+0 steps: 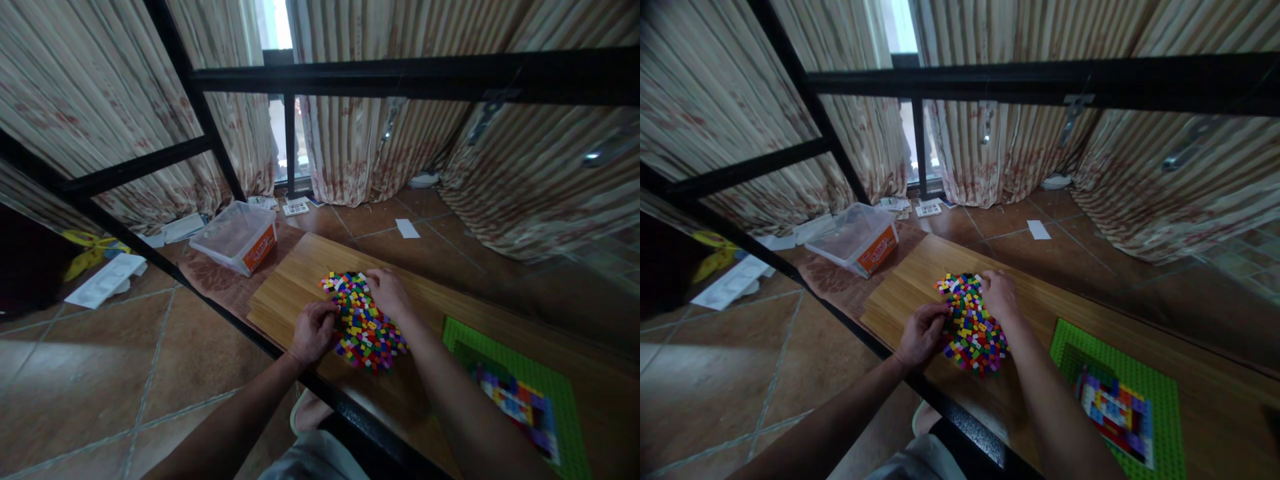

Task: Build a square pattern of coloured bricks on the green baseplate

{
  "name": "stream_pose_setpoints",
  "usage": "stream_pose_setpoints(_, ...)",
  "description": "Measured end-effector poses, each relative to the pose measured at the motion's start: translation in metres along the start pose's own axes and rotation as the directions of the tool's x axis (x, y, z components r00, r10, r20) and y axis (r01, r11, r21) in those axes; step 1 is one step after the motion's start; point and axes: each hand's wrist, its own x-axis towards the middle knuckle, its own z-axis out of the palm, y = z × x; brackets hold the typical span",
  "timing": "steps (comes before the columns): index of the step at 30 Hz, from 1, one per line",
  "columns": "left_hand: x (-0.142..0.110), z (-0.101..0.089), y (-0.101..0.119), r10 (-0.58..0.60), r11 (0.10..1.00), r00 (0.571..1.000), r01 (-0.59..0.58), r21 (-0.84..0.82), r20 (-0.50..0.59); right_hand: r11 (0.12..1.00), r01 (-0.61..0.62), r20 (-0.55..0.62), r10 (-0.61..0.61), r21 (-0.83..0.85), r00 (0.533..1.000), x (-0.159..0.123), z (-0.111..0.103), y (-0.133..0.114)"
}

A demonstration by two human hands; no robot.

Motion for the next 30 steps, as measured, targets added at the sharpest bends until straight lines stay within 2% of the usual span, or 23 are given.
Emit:
stream_pose_setpoints(4, 0.0, 0.0, 0.0, -0.003, 1.0, 1.0, 0.003, -0.008, 0.008, 0.998, -0.01, 0.027, 0.012, -0.057, 1.0, 0.008, 0.009, -0.006)
stream_pose_setpoints(14, 0.003, 0.0, -0.004, -0.053, 0.998, 0.999, 0.053, -0.03, 0.007, 0.997, -0.069, 0.002, 0.07, -0.029, 0.998, -0.004, 0.014, -0.013)
stream_pose_setpoints(21, 0.003, 0.001, -0.006, -0.099, 0.993, 0.995, 0.1, -0.069, 0.02, 0.998, -0.044, 0.027, 0.043, 0.037, 0.999, -0.013, 0.013, -0.018)
stream_pose_setpoints(30, 0.006, -0.001, -0.006, -0.099, 0.992, 0.995, 0.1, -0.071, 0.022, 0.998, -0.023, 0.06, 0.02, 0.051, 0.998, -0.02, 0.006, -0.014)
